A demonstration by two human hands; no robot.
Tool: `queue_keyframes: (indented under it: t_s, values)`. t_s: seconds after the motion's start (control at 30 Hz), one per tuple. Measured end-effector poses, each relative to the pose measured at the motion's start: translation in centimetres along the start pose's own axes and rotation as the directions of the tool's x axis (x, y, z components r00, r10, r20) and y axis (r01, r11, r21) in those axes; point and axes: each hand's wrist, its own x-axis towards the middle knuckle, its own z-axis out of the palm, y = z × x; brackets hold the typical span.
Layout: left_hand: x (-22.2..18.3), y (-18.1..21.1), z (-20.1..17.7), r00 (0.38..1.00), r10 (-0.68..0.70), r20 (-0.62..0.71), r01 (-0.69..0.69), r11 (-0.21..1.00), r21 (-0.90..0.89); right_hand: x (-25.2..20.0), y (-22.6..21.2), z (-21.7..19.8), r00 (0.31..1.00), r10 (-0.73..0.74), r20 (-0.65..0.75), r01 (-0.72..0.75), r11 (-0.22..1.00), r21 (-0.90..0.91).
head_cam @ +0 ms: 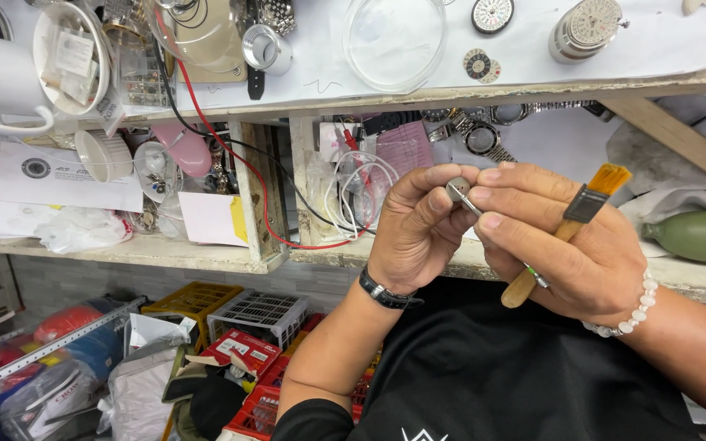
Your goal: Cleaning a small watch component with a fine brush at a repair station.
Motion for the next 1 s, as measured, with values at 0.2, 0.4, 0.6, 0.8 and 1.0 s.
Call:
queue_keyframes:
  t_s: [0.2, 0.4, 0.6, 0.8, 1.0]
  values:
    - [0.1, 0.1, 0.0, 1.000, -0.002, 0.000, 0.002, 1.000, -0.002, -0.1, 0.2, 0.2, 1.000, -0.013, -0.014, 0.013, 1.000, -0.001]
    - [0.1, 0.1, 0.0, 1.000, 0.002, 0.000, -0.002, 1.000, -0.006, -0.1, 0.2, 0.2, 1.000, -0.017, -0.005, 0.017, 0.999, 0.028]
    - [0.0, 0.2, 0.0, 1.000, 0.014, -0.012, -0.014, 1.000, -0.005, -0.2, -0.1, 0.1, 1.000, 0.028, -0.008, -0.028, 1.000, 0.014]
    - [0.1, 0.5, 0.2, 0.999, 0.026, -0.027, -0.026, 1.000, -0.005, -0.5, -1.4, 0.2, 0.964, 0.157, -0.215, -0.149, 0.987, 0.053]
    - [0.0, 0.5, 0.0, 1.000, 0.026, -0.016, -0.026, 1.000, -0.012, -1.3, -1.5, 0.3, 0.977, 0.181, -0.115, -0.182, 0.983, 0.000]
